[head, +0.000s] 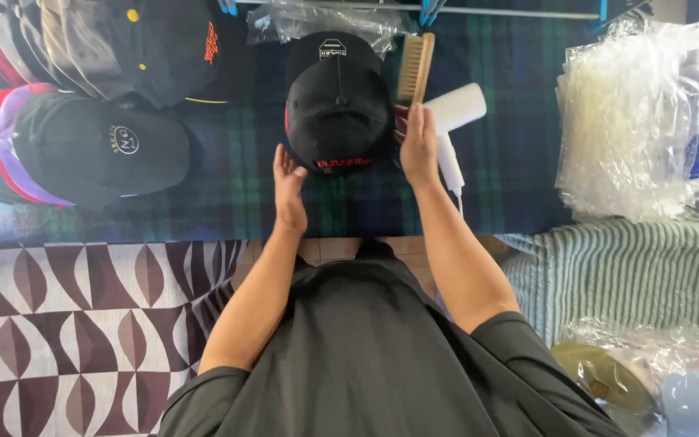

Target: Brushing and steaming a black baseball cap to remove lint and wrinkles.

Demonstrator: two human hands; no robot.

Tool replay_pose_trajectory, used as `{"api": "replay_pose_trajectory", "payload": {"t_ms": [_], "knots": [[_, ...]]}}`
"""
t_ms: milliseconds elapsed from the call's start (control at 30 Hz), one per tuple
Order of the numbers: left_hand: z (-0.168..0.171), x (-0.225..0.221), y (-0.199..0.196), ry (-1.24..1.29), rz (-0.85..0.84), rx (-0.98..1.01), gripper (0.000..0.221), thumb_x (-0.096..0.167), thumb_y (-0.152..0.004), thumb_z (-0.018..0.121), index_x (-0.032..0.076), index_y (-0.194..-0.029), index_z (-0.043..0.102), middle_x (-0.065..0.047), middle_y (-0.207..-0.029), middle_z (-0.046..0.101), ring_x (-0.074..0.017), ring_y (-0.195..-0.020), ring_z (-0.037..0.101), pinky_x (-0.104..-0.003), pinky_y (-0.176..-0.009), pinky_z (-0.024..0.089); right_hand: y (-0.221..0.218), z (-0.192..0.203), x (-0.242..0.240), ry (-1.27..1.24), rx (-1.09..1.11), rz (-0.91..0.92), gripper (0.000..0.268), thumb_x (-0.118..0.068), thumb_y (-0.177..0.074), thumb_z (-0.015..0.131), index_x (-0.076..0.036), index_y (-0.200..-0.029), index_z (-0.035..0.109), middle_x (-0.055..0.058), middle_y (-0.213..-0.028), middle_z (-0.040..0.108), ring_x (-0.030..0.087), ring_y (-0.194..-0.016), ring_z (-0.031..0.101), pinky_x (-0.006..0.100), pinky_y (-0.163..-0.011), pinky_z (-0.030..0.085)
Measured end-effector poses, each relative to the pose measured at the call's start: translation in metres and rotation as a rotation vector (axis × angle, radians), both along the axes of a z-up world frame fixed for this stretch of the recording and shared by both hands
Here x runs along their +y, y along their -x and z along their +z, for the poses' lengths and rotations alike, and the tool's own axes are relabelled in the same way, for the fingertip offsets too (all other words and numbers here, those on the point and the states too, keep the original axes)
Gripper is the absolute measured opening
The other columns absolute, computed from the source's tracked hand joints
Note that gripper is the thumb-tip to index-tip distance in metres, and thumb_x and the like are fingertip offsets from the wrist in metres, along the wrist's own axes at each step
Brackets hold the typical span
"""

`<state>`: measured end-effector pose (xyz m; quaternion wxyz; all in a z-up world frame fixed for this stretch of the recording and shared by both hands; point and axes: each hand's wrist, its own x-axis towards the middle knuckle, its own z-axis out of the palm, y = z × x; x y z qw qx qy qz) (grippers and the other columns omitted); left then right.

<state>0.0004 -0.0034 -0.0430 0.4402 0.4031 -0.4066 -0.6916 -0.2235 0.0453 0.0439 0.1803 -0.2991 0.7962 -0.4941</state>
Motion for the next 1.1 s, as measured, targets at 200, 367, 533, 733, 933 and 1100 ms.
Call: {"api": "replay_pose_trajectory", "payload": {"t_ms": [200, 367, 533, 733, 933, 1100], "knots": [[0.029, -0.044, 0.024, -0.124, -0.023, 0.085, 0.071, 0.053, -0.111, 0.048, 0.011, -0.164, 0.028, -0.021, -0.170, 0.018, -0.0372, -0.159, 0.008, -0.057, -0.130, 0.002, -0.001, -0.020, -0.025, 0.099, -0.443, -0.153, 0.054, -0.061, -0.103, 0.045, -0.013, -0.112, 0.071, 0.020, -0.119, 0.073, 0.038, -0.105, 0.073, 0.045, -0.079, 0.064], [-0.006, -0.058, 0.030, -0.239, 0.028, 0.076, 0.076, 0.062, -0.105, 0.054, 0.014, -0.160, 0.038, -0.021, -0.167, 0.029, -0.0376, -0.157, 0.018, -0.051, -0.132, 0.009, -0.003, -0.059, -0.026, 0.136, -0.519, -0.356, 0.049, -0.057, -0.102, 0.051, -0.012, -0.104, 0.069, 0.019, -0.106, 0.070, 0.031, -0.097, 0.070, 0.040, -0.080, 0.060], [0.059, -0.045, 0.025, -0.224, 0.039, 0.060, 0.074, 0.062, -0.104, 0.053, 0.012, -0.158, 0.041, -0.024, -0.164, 0.033, -0.0380, -0.156, 0.023, -0.050, -0.132, 0.017, -0.008, -0.068, -0.015, 0.121, -0.590, -0.310, 0.044, -0.059, -0.103, 0.047, -0.018, -0.095, 0.059, 0.012, -0.087, 0.063, 0.030, -0.063, 0.066, 0.038, -0.048, 0.055], [0.016, -0.044, 0.009, -0.083, -0.031, -0.129, 0.070, 0.060, -0.109, 0.047, 0.021, -0.164, 0.028, -0.022, -0.168, 0.025, -0.0356, -0.156, 0.023, -0.048, -0.132, 0.019, -0.016, -0.003, 0.019, 0.113, -0.045, -0.132, 0.028, -0.039, -0.110, 0.049, -0.013, -0.107, 0.058, 0.007, -0.086, 0.056, 0.027, -0.076, 0.064, 0.035, -0.059, 0.054], [0.058, 0.005, 0.002, 0.211, -0.123, -0.530, 0.061, 0.046, -0.115, 0.037, 0.030, -0.168, 0.012, -0.024, -0.168, 0.025, -0.0454, -0.149, 0.035, -0.058, -0.120, 0.036, -0.018, 0.034, 0.058, -0.058, 0.812, 0.326, 0.029, -0.042, -0.108, 0.061, -0.014, -0.107, 0.068, 0.006, -0.086, 0.069, 0.027, -0.087, 0.071, 0.037, -0.069, 0.058], [0.048, 0.015, 0.001, 0.228, -0.137, -0.563, 0.060, 0.047, -0.115, 0.034, 0.031, -0.168, 0.010, -0.025, -0.167, 0.028, -0.0493, -0.145, 0.040, -0.063, -0.112, 0.042, 0.059, -0.024, 0.049, -0.374, 0.734, 0.130, 0.039, -0.047, -0.109, 0.053, -0.013, -0.101, 0.069, 0.017, -0.075, 0.070, 0.042, -0.075, 0.071, 0.053, -0.064, 0.055]]}}
